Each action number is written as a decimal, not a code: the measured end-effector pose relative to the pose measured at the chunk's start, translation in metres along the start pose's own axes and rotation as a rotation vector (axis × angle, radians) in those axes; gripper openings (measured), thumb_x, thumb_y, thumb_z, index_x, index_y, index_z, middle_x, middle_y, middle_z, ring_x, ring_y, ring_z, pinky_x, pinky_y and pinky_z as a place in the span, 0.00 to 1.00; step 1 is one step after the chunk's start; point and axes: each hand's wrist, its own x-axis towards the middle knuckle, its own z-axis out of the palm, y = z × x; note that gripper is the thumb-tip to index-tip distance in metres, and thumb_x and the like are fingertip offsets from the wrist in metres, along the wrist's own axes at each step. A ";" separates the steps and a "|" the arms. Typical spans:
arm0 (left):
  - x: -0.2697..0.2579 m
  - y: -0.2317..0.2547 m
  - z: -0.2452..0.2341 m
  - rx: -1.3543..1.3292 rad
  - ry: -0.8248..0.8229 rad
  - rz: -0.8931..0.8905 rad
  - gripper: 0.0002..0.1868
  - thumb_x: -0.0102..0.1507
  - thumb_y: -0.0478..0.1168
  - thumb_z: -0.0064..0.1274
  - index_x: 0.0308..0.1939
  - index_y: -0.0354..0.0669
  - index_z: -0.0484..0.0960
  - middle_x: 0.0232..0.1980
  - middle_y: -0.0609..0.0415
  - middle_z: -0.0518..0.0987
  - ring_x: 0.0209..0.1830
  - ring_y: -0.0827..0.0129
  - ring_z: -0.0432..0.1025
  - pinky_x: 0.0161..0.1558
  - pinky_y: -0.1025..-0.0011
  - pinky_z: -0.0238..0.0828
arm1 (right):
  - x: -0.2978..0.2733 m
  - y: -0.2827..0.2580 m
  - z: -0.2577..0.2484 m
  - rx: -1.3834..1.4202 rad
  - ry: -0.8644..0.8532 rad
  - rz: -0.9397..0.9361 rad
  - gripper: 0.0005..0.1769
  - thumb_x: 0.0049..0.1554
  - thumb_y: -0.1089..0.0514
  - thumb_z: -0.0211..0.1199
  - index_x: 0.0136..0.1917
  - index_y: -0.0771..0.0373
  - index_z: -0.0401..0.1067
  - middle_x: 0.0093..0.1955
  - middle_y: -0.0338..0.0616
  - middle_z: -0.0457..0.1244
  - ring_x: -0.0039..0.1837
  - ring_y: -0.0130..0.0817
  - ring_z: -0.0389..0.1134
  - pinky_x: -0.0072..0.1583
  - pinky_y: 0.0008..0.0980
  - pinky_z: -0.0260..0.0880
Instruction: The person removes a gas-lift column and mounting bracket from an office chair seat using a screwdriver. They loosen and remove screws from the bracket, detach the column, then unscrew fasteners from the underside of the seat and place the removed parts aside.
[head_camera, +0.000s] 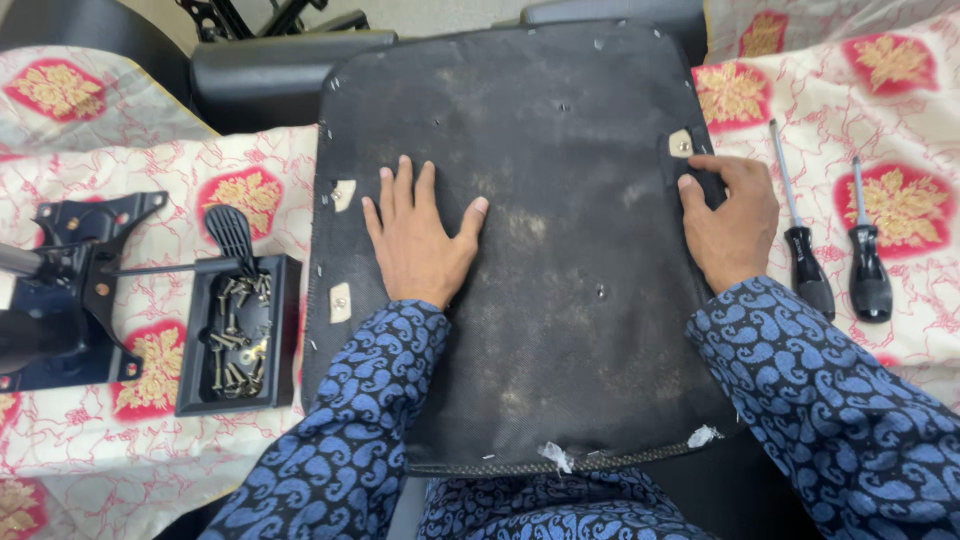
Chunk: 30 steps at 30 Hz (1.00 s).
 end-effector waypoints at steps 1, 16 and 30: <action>-0.001 0.001 -0.001 -0.003 0.009 0.007 0.43 0.63 0.65 0.51 0.73 0.40 0.66 0.81 0.43 0.55 0.83 0.51 0.44 0.78 0.48 0.32 | 0.000 0.000 -0.002 0.026 -0.006 0.005 0.11 0.61 0.58 0.70 0.58 0.59 0.80 0.57 0.51 0.66 0.61 0.47 0.67 0.62 0.44 0.67; 0.004 0.005 -0.008 0.070 -0.147 -0.022 0.46 0.63 0.67 0.45 0.76 0.42 0.58 0.81 0.44 0.49 0.82 0.52 0.37 0.77 0.47 0.27 | -0.046 0.155 -0.055 -0.746 0.304 0.398 0.22 0.35 0.62 0.71 0.46 0.53 0.85 0.44 0.55 0.69 0.52 0.59 0.68 0.56 0.63 0.69; -0.004 -0.037 -0.033 0.003 -0.081 -0.049 0.46 0.60 0.65 0.54 0.73 0.39 0.63 0.79 0.43 0.55 0.82 0.54 0.42 0.77 0.49 0.32 | 0.004 0.079 -0.040 -0.269 0.561 0.145 0.11 0.55 0.66 0.72 0.52 0.69 0.78 0.55 0.56 0.68 0.54 0.51 0.72 0.57 0.44 0.73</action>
